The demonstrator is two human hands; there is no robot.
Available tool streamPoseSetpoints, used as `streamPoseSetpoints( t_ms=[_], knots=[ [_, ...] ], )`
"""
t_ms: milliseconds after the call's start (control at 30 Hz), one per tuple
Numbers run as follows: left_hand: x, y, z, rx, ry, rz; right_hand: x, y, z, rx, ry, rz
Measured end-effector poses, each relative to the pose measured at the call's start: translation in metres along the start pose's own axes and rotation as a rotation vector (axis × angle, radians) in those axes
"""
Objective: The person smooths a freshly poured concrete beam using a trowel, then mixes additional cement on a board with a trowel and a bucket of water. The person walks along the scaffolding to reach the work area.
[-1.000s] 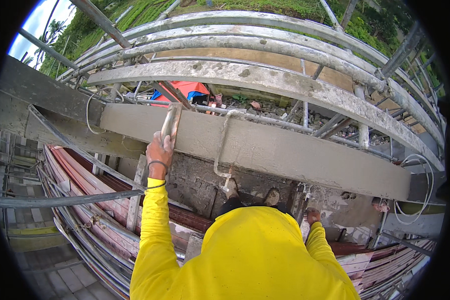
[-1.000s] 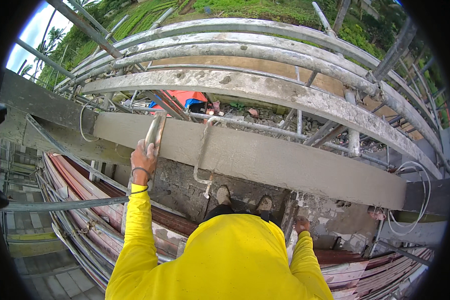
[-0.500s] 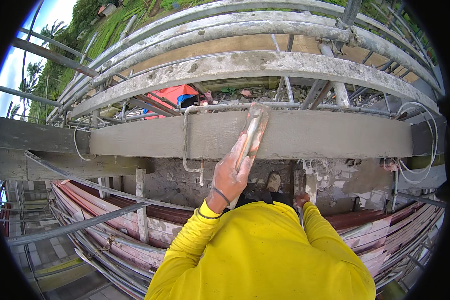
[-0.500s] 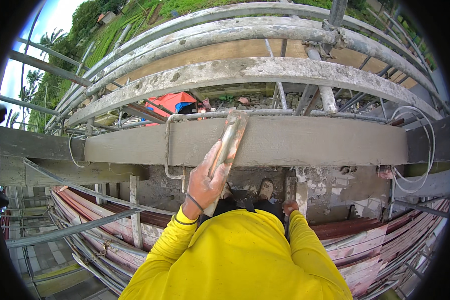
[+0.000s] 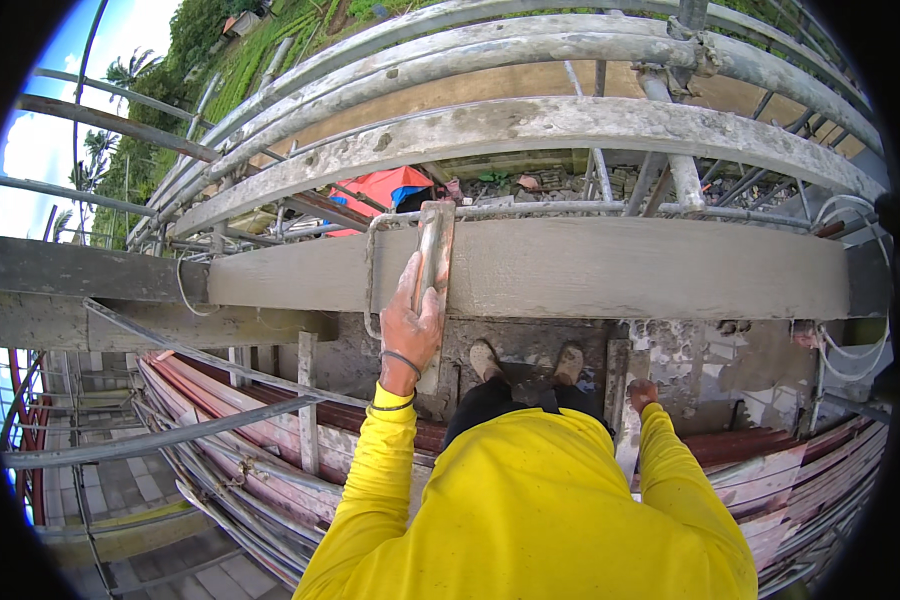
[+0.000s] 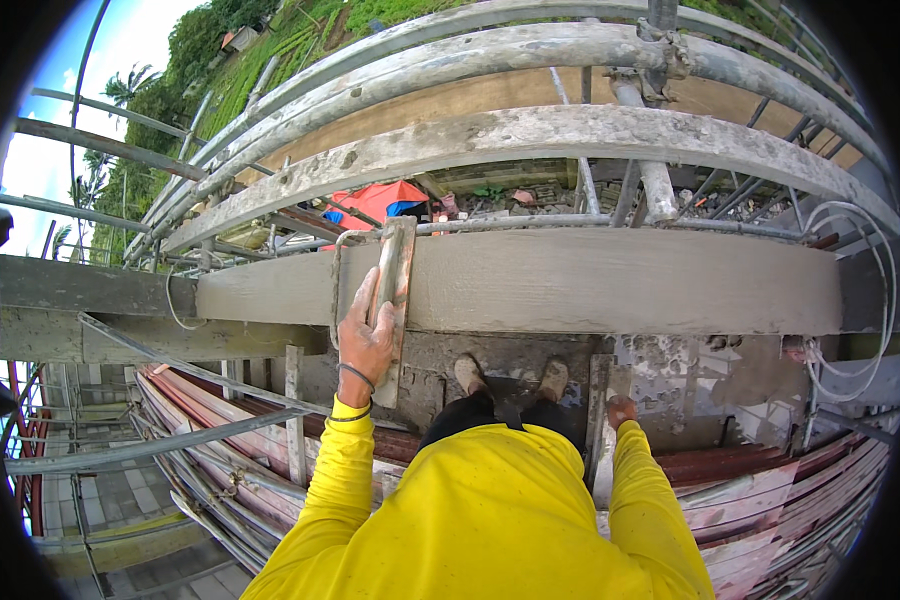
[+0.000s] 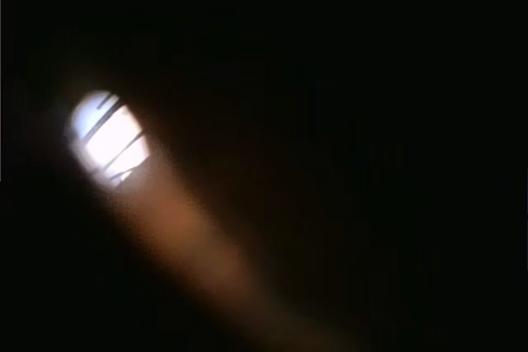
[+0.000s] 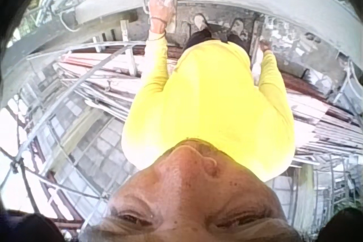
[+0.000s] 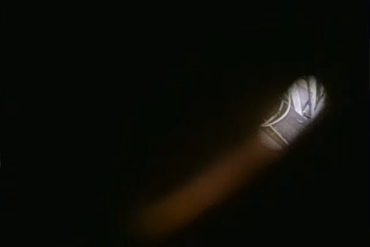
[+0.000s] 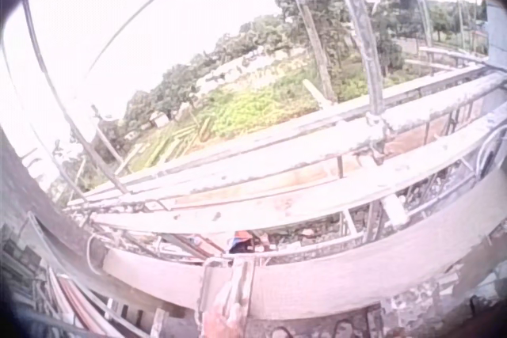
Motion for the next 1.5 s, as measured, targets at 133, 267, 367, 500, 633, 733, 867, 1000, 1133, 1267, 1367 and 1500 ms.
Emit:
streamPoseSetpoints(
  t_ms=[133,267,367,500,633,733,867,1000,1133,1267,1367,1500],
  knots=[
    [0.020,0.025,-0.004,-0.140,0.058,-0.064,-0.025,-0.014,0.001,0.011,0.021,-0.003],
    [-0.021,-0.011,-0.007,-0.015,-0.001,-0.128,-0.032,-0.014,0.000,0.080,0.082,-0.043],
    [-0.038,-0.045,-0.021,0.110,0.041,-0.126,0.018,0.002,-0.017,0.120,0.012,0.028],
    [-0.016,-0.033,-0.017,0.042,0.063,-0.070,0.051,0.021,-0.017,0.010,0.065,-0.062],
    [0.027,0.017,-0.009,-0.116,0.044,0.031,0.058,0.022,-0.017,-0.036,0.032,0.033],
    [0.034,0.001,-0.007,-0.078,0.191,-0.146,0.036,0.017,-0.021,-0.034,0.045,-0.027],
    [-0.003,-0.054,-0.024,-0.004,0.217,-0.206,0.042,0.018,-0.049,-0.029,-0.037,-0.041],
    [-0.080,-0.124,-0.032,0.216,0.087,-0.258,0.007,-0.005,-0.044,0.010,0.051,-0.064],
    [-0.125,-0.172,-0.032,0.407,-0.052,-0.285,-0.044,-0.034,-0.027,-0.076,0.000,0.131],
    [-0.126,-0.186,-0.032,0.420,-0.056,-0.213,0.010,-0.010,-0.047,-0.095,0.094,-0.281],
    [-0.114,-0.164,-0.024,0.343,-0.016,-0.150,0.031,0.002,-0.061,-0.070,0.127,-0.224],
    [-0.058,-0.094,-0.019,0.133,0.003,-0.028,0.045,0.010,-0.079,-0.206,0.146,-0.079]
  ],
)
Point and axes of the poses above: each hand's wrist, its own z-axis towards the middle knuckle, its own y-axis out of the back of the hand, x = y × z, the point moved 6 cm from there along z, towards the middle knuckle, and after that the axes turned 12 degrees about -z, right-handed, at the moved point
